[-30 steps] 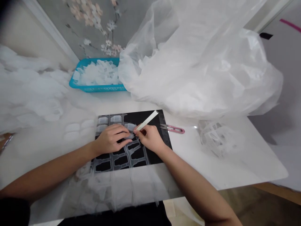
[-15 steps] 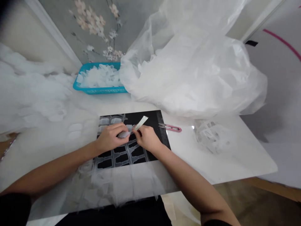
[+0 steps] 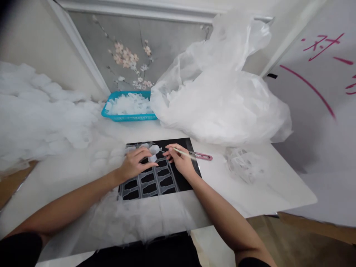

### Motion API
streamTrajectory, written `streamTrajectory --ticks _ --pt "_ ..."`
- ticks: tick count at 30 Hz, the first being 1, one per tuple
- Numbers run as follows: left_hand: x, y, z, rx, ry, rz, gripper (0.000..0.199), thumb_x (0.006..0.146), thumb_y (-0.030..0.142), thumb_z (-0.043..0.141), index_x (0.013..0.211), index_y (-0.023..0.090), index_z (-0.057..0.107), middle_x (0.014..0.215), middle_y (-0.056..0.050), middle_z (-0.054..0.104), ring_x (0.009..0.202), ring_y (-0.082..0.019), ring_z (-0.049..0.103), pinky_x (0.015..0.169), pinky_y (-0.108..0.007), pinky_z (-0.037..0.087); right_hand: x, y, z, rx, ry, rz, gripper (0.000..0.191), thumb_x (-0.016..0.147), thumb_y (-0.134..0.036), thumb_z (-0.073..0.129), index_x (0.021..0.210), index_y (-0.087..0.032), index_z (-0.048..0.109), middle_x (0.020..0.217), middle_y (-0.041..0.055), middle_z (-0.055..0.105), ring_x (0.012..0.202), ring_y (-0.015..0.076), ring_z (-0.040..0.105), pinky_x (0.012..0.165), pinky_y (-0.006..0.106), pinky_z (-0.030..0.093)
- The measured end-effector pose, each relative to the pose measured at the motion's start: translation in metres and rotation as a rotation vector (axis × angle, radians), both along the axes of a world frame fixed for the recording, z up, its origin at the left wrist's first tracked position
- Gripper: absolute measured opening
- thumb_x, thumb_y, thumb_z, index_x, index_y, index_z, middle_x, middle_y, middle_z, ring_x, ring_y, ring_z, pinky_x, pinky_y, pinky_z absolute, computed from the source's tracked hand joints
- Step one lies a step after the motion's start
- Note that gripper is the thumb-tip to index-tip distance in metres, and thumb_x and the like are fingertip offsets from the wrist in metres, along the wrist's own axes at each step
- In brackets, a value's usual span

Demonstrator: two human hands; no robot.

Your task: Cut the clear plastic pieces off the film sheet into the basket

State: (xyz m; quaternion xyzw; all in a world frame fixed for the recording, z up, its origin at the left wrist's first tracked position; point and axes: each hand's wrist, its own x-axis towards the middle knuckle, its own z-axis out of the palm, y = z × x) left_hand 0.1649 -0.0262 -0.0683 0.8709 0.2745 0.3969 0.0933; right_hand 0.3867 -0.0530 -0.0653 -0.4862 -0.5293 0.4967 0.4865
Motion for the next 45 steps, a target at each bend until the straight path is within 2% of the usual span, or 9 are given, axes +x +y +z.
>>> streamTrajectory --ticks 3,8,11,16,20,25,32,39,45 --pt "0.003 -0.004 -0.007 0.127 0.077 -0.01 0.026 0.085 0.041 0.069 0.092 0.017 0.059 0.087 -0.006 0.064 0.084 -0.019 0.062 0.076 -0.033 0.052 -0.014 -0.011 0.005 0.056 -0.065 0.051 0.024 0.089 -0.044 0.06 0.092 -0.02 0.065 0.09 0.0054 0.069 0.074 0.0174 0.065 0.062 0.028 0.054" --pt "0.003 -0.004 -0.008 0.166 0.08 0.0 0.032 0.084 0.048 0.068 0.087 0.018 0.059 0.084 -0.006 0.064 0.083 -0.022 0.061 0.079 -0.037 0.048 -0.028 -0.018 0.001 0.113 -0.232 0.064 0.024 0.077 -0.036 0.074 0.08 -0.021 0.054 0.073 -0.0023 0.058 0.065 0.0138 0.053 0.063 0.026 0.046" --pt "0.0 -0.001 -0.001 0.049 -0.02 -0.006 0.041 0.085 0.057 0.062 0.1 0.018 0.059 0.097 -0.009 0.066 0.095 -0.025 0.061 0.087 -0.041 0.046 -0.027 -0.017 -0.001 0.165 -0.213 0.097 0.03 0.079 -0.033 0.07 0.075 -0.023 0.041 0.077 -0.0023 0.058 0.069 0.0137 0.052 0.066 0.025 0.044" --pt "-0.004 0.014 0.012 -0.369 -0.042 -0.057 0.049 0.09 0.043 0.06 0.132 0.021 0.049 0.127 -0.011 0.06 0.121 -0.025 0.054 0.106 -0.043 0.038 -0.024 -0.02 0.003 0.257 -0.357 0.142 0.027 0.076 -0.028 0.067 0.077 -0.023 0.04 0.079 -0.003 0.059 0.068 0.0129 0.051 0.069 0.025 0.042" --pt "-0.006 0.023 0.014 -0.595 0.012 -0.183 0.046 0.082 0.041 0.069 0.122 0.02 0.059 0.101 -0.005 0.066 0.094 -0.02 0.063 0.089 -0.033 0.048 -0.023 -0.02 0.003 0.272 -0.404 0.142 0.029 0.076 -0.027 0.067 0.079 -0.024 0.038 0.083 -0.0015 0.063 0.071 0.0142 0.055 0.072 0.026 0.043" --pt "-0.003 0.021 0.013 -0.512 -0.029 -0.229 0.014 0.083 0.029 0.064 0.091 0.018 0.068 0.09 -0.004 0.063 0.084 -0.016 0.062 0.08 -0.029 0.049 -0.022 -0.018 0.005 0.253 -0.403 0.136 0.032 0.078 -0.03 0.066 0.079 -0.025 0.035 0.076 -0.0031 0.061 0.066 0.0139 0.053 0.066 0.026 0.042" --pt "0.0 0.015 0.011 -0.471 -0.056 -0.246 0.012 0.084 0.025 0.06 0.081 0.019 0.07 0.093 -0.006 0.058 0.086 -0.017 0.06 0.082 -0.032 0.049 -0.024 -0.018 0.006 0.234 -0.4 0.177 0.024 0.082 -0.028 0.061 0.079 -0.024 0.037 0.072 -0.0048 0.053 0.063 0.0126 0.046 0.064 0.025 0.039" --pt "0.001 0.021 0.006 -0.515 -0.152 -0.073 0.011 0.079 0.021 0.061 0.071 0.017 0.068 0.086 -0.003 0.06 0.078 -0.015 0.06 0.075 -0.028 0.048 -0.025 -0.018 0.011 0.277 -0.25 0.088 0.024 0.081 -0.021 0.057 0.076 -0.024 0.035 0.074 -0.003 0.054 0.068 0.0141 0.048 0.069 0.027 0.04" --pt "-0.005 0.035 0.0 -0.526 -0.272 0.176 0.014 0.082 0.022 0.057 0.071 0.016 0.063 0.082 -0.001 0.057 0.075 -0.014 0.055 0.072 -0.026 0.045 -0.017 -0.026 0.025 0.523 -0.081 -0.22 0.027 0.082 -0.023 0.058 0.073 -0.024 0.033 0.07 -0.003 0.048 0.065 0.0151 0.047 0.066 0.03 0.039"
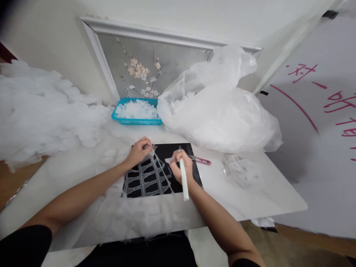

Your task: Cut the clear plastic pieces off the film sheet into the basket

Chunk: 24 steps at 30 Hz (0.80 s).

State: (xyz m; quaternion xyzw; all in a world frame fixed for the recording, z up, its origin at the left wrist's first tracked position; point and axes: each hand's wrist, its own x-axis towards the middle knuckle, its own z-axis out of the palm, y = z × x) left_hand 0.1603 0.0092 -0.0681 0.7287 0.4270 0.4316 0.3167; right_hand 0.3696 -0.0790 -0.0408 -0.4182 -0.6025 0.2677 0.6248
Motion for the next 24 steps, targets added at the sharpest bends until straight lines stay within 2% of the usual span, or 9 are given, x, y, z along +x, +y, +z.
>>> streamTrajectory --ticks 4,6,8,10,12,14,16,19,24 --pt "0.009 0.017 0.005 -0.002 -0.046 0.085 0.019 0.088 0.033 0.056 0.085 0.017 0.066 0.089 -0.003 0.059 0.081 -0.016 0.057 0.08 -0.03 0.048 0.01 -0.001 0.02 0.147 0.175 -0.197 0.027 0.087 -0.024 0.056 0.08 -0.025 0.03 0.073 -0.0027 0.047 0.071 0.017 0.053 0.071 0.034 0.043" --pt "0.021 0.022 0.018 0.012 -0.066 0.064 0.026 0.086 0.04 0.062 0.098 0.017 0.067 0.103 -0.007 0.061 0.096 -0.019 0.059 0.09 -0.035 0.048 0.011 -0.001 0.033 0.196 0.197 -0.222 0.027 0.087 -0.022 0.06 0.082 -0.025 0.034 0.077 -0.0012 0.053 0.074 0.0174 0.057 0.072 0.035 0.046" --pt "0.033 0.016 0.039 0.034 -0.089 0.048 0.036 0.087 0.046 0.062 0.11 0.018 0.065 0.114 -0.01 0.06 0.108 -0.023 0.058 0.096 -0.038 0.047 0.009 -0.003 0.049 0.266 0.119 -0.193 0.027 0.086 -0.019 0.062 0.083 -0.025 0.036 0.082 0.0006 0.06 0.08 0.0188 0.061 0.076 0.038 0.049" --pt "0.04 -0.001 0.067 0.012 -0.146 -0.028 0.043 0.093 0.052 0.051 0.115 0.017 0.063 0.113 -0.012 0.063 0.103 -0.022 0.062 0.093 -0.038 0.05 0.004 -0.006 0.067 0.389 -0.045 -0.176 0.029 0.085 -0.013 0.064 0.082 -0.025 0.038 0.086 0.0023 0.065 0.087 0.0207 0.063 0.079 0.042 0.051" --pt "0.041 -0.026 0.096 -0.096 -0.284 -0.242 0.048 0.096 0.056 0.043 0.111 0.016 0.065 0.101 -0.01 0.069 0.088 -0.02 0.067 0.085 -0.036 0.054 -0.002 -0.01 0.087 0.527 -0.23 -0.187 0.031 0.083 -0.008 0.065 0.081 -0.025 0.04 0.088 0.0031 0.069 0.088 0.0218 0.065 0.079 0.044 0.053" --pt "0.036 -0.051 0.119 -0.189 -0.445 -0.397 0.042 0.09 0.053 0.058 0.107 0.016 0.068 0.098 -0.009 0.072 0.09 -0.021 0.069 0.086 -0.035 0.055 -0.012 -0.014 0.104 0.625 -0.357 -0.2 0.033 0.081 -0.004 0.067 0.081 -0.025 0.041 0.092 0.004 0.071 0.087 0.0219 0.066 0.074 0.043 0.055" --pt "0.028 -0.07 0.134 -0.231 -0.536 -0.402 0.033 0.083 0.043 0.071 0.104 0.017 0.07 0.097 -0.008 0.073 0.093 -0.022 0.07 0.087 -0.033 0.055 -0.022 -0.017 0.115 0.672 -0.394 -0.196 0.034 0.08 -0.004 0.068 0.082 -0.025 0.041 0.095 0.0048 0.071 0.085 0.0215 0.066 0.07 0.042 0.056" --pt "0.017 -0.081 0.141 -0.251 -0.613 -0.341 0.024 0.081 0.033 0.075 0.101 0.019 0.072 0.096 -0.006 0.075 0.091 -0.02 0.071 0.083 -0.031 0.057 -0.036 -0.017 0.118 0.686 -0.376 -0.156 0.036 0.079 -0.002 0.068 0.082 -0.026 0.041 0.097 0.0049 0.072 0.084 0.021 0.067 0.07 0.041 0.056" --pt "0.008 -0.08 0.142 -0.276 -0.606 -0.344 0.023 0.084 0.031 0.072 0.104 0.02 0.073 0.1 -0.006 0.075 0.095 -0.022 0.072 0.086 -0.034 0.058 -0.041 -0.014 0.112 0.664 -0.315 -0.098 0.04 0.074 0.002 0.071 0.083 -0.025 0.042 0.104 0.0054 0.071 0.087 0.0209 0.066 0.075 0.042 0.056"
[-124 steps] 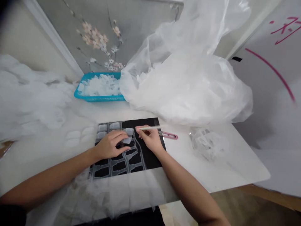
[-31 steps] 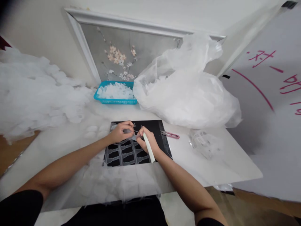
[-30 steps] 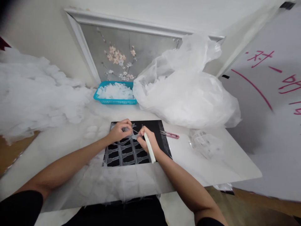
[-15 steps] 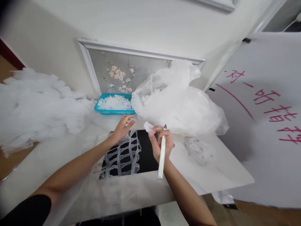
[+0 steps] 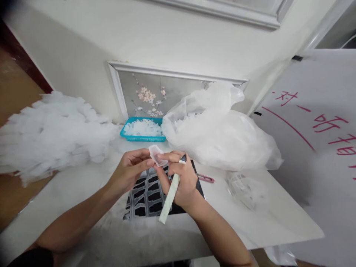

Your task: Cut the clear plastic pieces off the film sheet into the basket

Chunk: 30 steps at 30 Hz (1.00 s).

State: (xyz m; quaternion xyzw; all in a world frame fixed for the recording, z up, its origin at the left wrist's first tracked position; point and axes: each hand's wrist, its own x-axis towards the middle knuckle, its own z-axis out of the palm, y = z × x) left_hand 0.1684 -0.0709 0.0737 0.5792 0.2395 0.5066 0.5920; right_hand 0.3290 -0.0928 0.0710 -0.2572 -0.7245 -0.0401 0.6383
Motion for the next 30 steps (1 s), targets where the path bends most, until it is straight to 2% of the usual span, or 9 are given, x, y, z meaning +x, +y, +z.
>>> streamTrajectory --ticks 10,13,15,16,18,20,23,27,30 --pt "0.003 0.003 0.002 -0.039 -0.042 0.057 0.022 0.081 0.036 0.073 0.092 0.019 0.066 0.089 -0.003 0.072 0.074 -0.015 0.069 0.07 -0.028 0.059 0.0 0.003 0.003 -0.02 -0.077 0.053 0.035 0.08 -0.006 0.069 0.084 -0.026 0.041 0.104 0.0037 0.07 0.086 0.0199 0.067 0.073 0.041 0.056" --pt "0.004 0.019 -0.004 -0.125 -0.077 0.151 0.022 0.083 0.036 0.066 0.083 0.017 0.055 0.101 -0.004 0.068 0.07 -0.014 0.069 0.064 -0.028 0.059 0.007 0.009 -0.003 -0.128 -0.017 0.115 0.025 0.084 -0.021 0.069 0.091 -0.026 0.046 0.104 0.0063 0.069 0.093 0.0237 0.066 0.08 0.045 0.054" --pt "0.002 0.038 -0.016 -0.154 -0.086 0.223 0.023 0.08 0.029 0.062 0.076 0.018 0.043 0.101 -0.004 0.066 0.069 -0.013 0.069 0.06 -0.026 0.057 0.015 0.018 -0.018 -0.266 0.044 0.106 0.011 0.092 -0.032 0.059 0.094 -0.026 0.051 0.101 0.0064 0.068 0.093 0.024 0.065 0.082 0.045 0.052" --pt "0.0 0.049 -0.024 -0.138 -0.07 0.254 0.023 0.078 0.024 0.059 0.074 0.019 0.037 0.097 -0.003 0.065 0.069 -0.013 0.069 0.059 -0.025 0.056 0.021 0.024 -0.028 -0.363 0.061 0.098 0.012 0.096 -0.037 0.052 0.096 -0.025 0.054 0.098 0.006 0.069 0.091 0.0232 0.065 0.081 0.043 0.051" --pt "-0.003 0.07 -0.044 -0.023 0.095 0.311 0.018 0.075 0.015 0.05 0.075 0.021 0.032 0.085 0.0 0.063 0.063 -0.011 0.065 0.055 -0.023 0.052 0.032 0.037 -0.055 -0.605 0.058 0.11 0.031 0.101 -0.047 0.036 0.102 -0.025 0.058 0.088 0.0047 0.068 0.079 0.0208 0.062 0.075 0.039 0.049" --pt "-0.006 0.087 -0.065 0.174 0.453 0.347 0.013 0.074 0.011 0.042 0.081 0.021 0.039 0.078 0.001 0.061 0.059 -0.011 0.059 0.054 -0.024 0.048 0.041 0.049 -0.085 -0.825 0.117 0.133 0.042 0.101 -0.055 0.028 0.112 -0.025 0.055 0.077 0.0022 0.064 0.066 0.0187 0.056 0.065 0.035 0.047" --pt "-0.007 0.099 -0.09 0.343 0.902 0.333 0.02 0.073 0.011 0.047 0.088 0.022 0.055 0.075 -0.001 0.063 0.062 -0.016 0.059 0.06 -0.029 0.046 0.05 0.061 -0.12 -1.007 0.26 0.134 0.04 0.099 -0.057 0.033 0.101 -0.024 0.054 0.072 -0.0004 0.059 0.06 0.0164 0.053 0.059 0.031 0.044" --pt "-0.001 0.1 -0.11 0.352 1.096 0.283 0.011 0.075 0.027 0.064 0.083 0.021 0.067 0.083 -0.006 0.067 0.073 -0.024 0.063 0.068 -0.035 0.045 0.055 0.068 -0.137 -1.06 0.363 0.155 0.022 0.095 -0.044 0.049 0.087 -0.024 0.047 0.072 -0.0023 0.06 0.06 0.0134 0.053 0.059 0.027 0.044" --pt "0.007 0.097 -0.118 0.439 1.243 0.207 0.032 0.083 0.048 0.061 0.101 0.023 0.07 0.098 -0.007 0.067 0.087 -0.025 0.064 0.073 -0.034 0.047 0.056 0.071 -0.141 -1.091 0.362 0.161 0.017 0.089 -0.036 0.056 0.084 -0.023 0.047 0.067 -0.0032 0.061 0.054 0.0125 0.053 0.052 0.025 0.043"
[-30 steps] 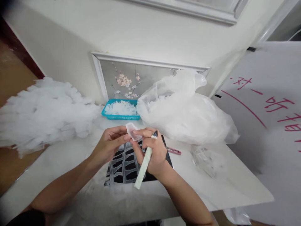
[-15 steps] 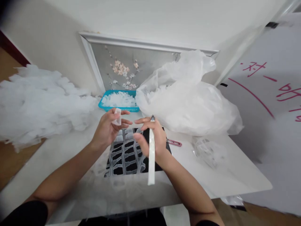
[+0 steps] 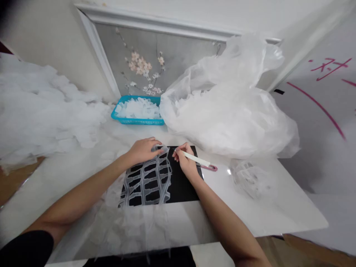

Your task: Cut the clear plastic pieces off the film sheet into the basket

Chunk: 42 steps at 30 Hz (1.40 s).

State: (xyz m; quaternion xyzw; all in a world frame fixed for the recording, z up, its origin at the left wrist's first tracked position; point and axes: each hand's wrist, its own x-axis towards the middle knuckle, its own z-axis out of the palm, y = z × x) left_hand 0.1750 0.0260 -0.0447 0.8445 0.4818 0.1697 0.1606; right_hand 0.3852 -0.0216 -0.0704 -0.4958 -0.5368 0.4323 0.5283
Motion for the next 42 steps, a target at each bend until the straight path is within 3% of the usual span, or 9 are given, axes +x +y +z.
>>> streamTrajectory --ticks 5,19,26,31,34,37,40,42 --pt "0.013 -0.009 -0.009 0.056 0.199 -0.076 0.033 0.089 0.044 0.059 0.112 0.021 0.065 0.111 -0.009 0.062 0.106 -0.026 0.058 0.074 -0.032 0.048 0.003 0.002 -0.012 -0.049 -0.04 0.007 0.021 0.079 -0.026 0.063 0.068 -0.023 0.046 0.055 -0.0044 0.058 0.044 0.0113 0.05 0.042 0.023 0.037" --pt "0.016 -0.011 -0.011 0.124 0.261 -0.082 0.034 0.089 0.046 0.058 0.11 0.02 0.062 0.111 -0.007 0.063 0.103 -0.026 0.058 0.066 -0.033 0.046 0.004 0.007 -0.022 -0.091 -0.125 0.017 0.022 0.075 -0.023 0.063 0.065 -0.023 0.043 0.054 -0.0041 0.061 0.042 0.0118 0.054 0.042 0.022 0.041" --pt "0.027 -0.008 -0.01 0.219 0.201 -0.199 0.032 0.093 0.037 0.053 0.117 0.019 0.063 0.106 -0.008 0.065 0.101 -0.026 0.058 0.083 -0.038 0.046 0.001 0.01 -0.02 -0.101 -0.173 0.006 0.02 0.073 -0.024 0.06 0.065 -0.023 0.042 0.053 -0.004 0.061 0.041 0.0129 0.055 0.041 0.023 0.043" --pt "0.034 -0.004 -0.022 0.226 0.015 -0.282 0.015 0.088 0.023 0.056 0.088 0.017 0.069 0.087 -0.009 0.067 0.093 -0.026 0.06 0.083 -0.038 0.045 -0.001 0.013 -0.02 -0.116 -0.229 -0.01 0.02 0.071 -0.023 0.059 0.062 -0.023 0.041 0.048 -0.0047 0.057 0.039 0.0132 0.054 0.04 0.023 0.04" --pt "0.033 -0.003 -0.027 0.226 -0.094 -0.234 0.011 0.085 0.024 0.06 0.082 0.018 0.068 0.082 -0.007 0.067 0.09 -0.023 0.062 0.082 -0.035 0.046 -0.003 0.015 -0.021 -0.118 -0.269 -0.018 0.021 0.069 -0.023 0.06 0.06 -0.023 0.04 0.044 -0.0055 0.053 0.039 0.0125 0.052 0.041 0.022 0.037" --pt "0.029 -0.001 -0.027 0.242 -0.274 -0.095 0.014 0.09 0.027 0.057 0.087 0.019 0.067 0.086 -0.005 0.07 0.087 -0.019 0.064 0.081 -0.031 0.048 -0.004 0.016 -0.021 -0.119 -0.301 -0.027 0.022 0.068 -0.023 0.059 0.059 -0.023 0.04 0.044 -0.0056 0.052 0.04 0.0119 0.05 0.041 0.022 0.035" --pt "0.026 -0.001 -0.018 0.288 -0.465 0.089 0.025 0.098 0.033 0.044 0.096 0.018 0.064 0.094 -0.006 0.069 0.086 -0.016 0.064 0.079 -0.028 0.049 -0.006 0.016 -0.02 -0.121 -0.322 -0.036 0.021 0.067 -0.023 0.059 0.058 -0.023 0.04 0.043 -0.0054 0.051 0.041 0.0117 0.048 0.041 0.022 0.033" --pt "0.024 -0.002 -0.006 0.309 -0.617 0.207 0.032 0.102 0.036 0.036 0.097 0.017 0.061 0.089 -0.006 0.068 0.077 -0.014 0.062 0.069 -0.026 0.049 -0.007 0.015 -0.02 -0.12 -0.325 -0.043 0.021 0.066 -0.024 0.059 0.058 -0.023 0.04 0.043 -0.0051 0.051 0.042 0.0118 0.048 0.041 0.022 0.032"
